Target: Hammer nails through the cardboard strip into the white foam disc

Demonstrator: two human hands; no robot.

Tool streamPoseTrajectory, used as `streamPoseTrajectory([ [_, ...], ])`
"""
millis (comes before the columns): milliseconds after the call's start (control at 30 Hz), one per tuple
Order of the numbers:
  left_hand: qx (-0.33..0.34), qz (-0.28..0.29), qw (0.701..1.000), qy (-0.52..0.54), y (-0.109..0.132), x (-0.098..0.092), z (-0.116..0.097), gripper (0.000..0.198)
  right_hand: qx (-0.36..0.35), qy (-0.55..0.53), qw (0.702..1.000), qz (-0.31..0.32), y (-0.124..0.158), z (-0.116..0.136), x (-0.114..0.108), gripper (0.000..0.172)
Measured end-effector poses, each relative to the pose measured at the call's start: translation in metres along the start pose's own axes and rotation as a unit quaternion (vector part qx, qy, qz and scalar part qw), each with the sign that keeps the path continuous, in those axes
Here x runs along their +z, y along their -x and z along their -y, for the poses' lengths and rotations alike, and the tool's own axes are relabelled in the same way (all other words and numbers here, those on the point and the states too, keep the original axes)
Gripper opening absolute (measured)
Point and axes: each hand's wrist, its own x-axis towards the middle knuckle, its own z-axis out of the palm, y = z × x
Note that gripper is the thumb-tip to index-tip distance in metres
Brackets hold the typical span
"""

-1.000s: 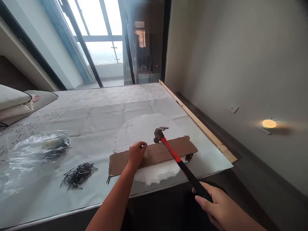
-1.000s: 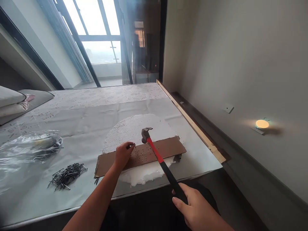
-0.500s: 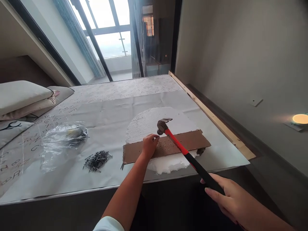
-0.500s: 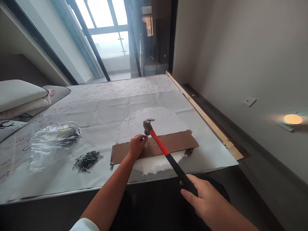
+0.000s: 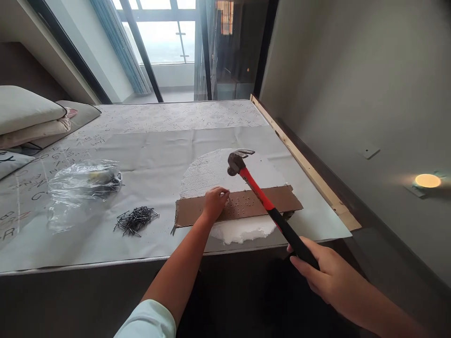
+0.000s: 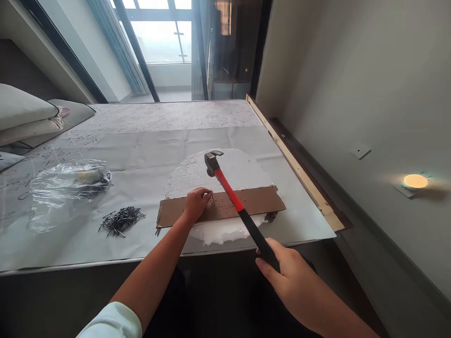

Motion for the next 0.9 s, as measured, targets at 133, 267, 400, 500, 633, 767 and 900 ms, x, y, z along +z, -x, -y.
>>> streamPoseTrajectory([
  [133, -0.015, 0.013, 1.0, -0.018, -0.001, -0.001, 0.001, 0.01, -0.028, 0.019, 0.999, 0.008, -0.005, -0.003, 0.008, 0.03],
  [267, -0.012, 0.011, 1.0, -0.008, -0.002, -0.002, 0.004, 0.009, -0.048, 0.025, 0.998, -0.013, -0.005, -0.003, 0.011, 0.033],
  [400, -0.014, 0.015, 1.0, -0.015, -0.001, -0.001, 0.005, 0.01, -0.057, 0.04, 0.997, -0.026, -0.007, -0.004, 0.013, 0.031],
  [500, -0.022, 0.024, 0.999, -0.039, -0.001, 0.0, 0.006, 0.012, -0.06, 0.044, 0.997, -0.006, -0.007, -0.005, 0.014, 0.029],
  [633, -0.019, 0.026, 0.999, -0.039, -0.001, 0.0, 0.005, 0.012, -0.048, 0.028, 0.998, -0.006, -0.005, -0.004, 0.017, 0.033],
  [767, -0.019, 0.05, 0.995, -0.079, 0.0, -0.002, 0.005, 0.015, -0.063, 0.017, 0.998, 0.001, -0.011, -0.009, 0.026, 0.031],
  [900, 0.002, 0.064, 0.996, -0.065, 0.0, -0.005, 0.004, 0.018, -0.065, -0.003, 0.998, -0.023, -0.011, -0.011, 0.028, 0.035],
])
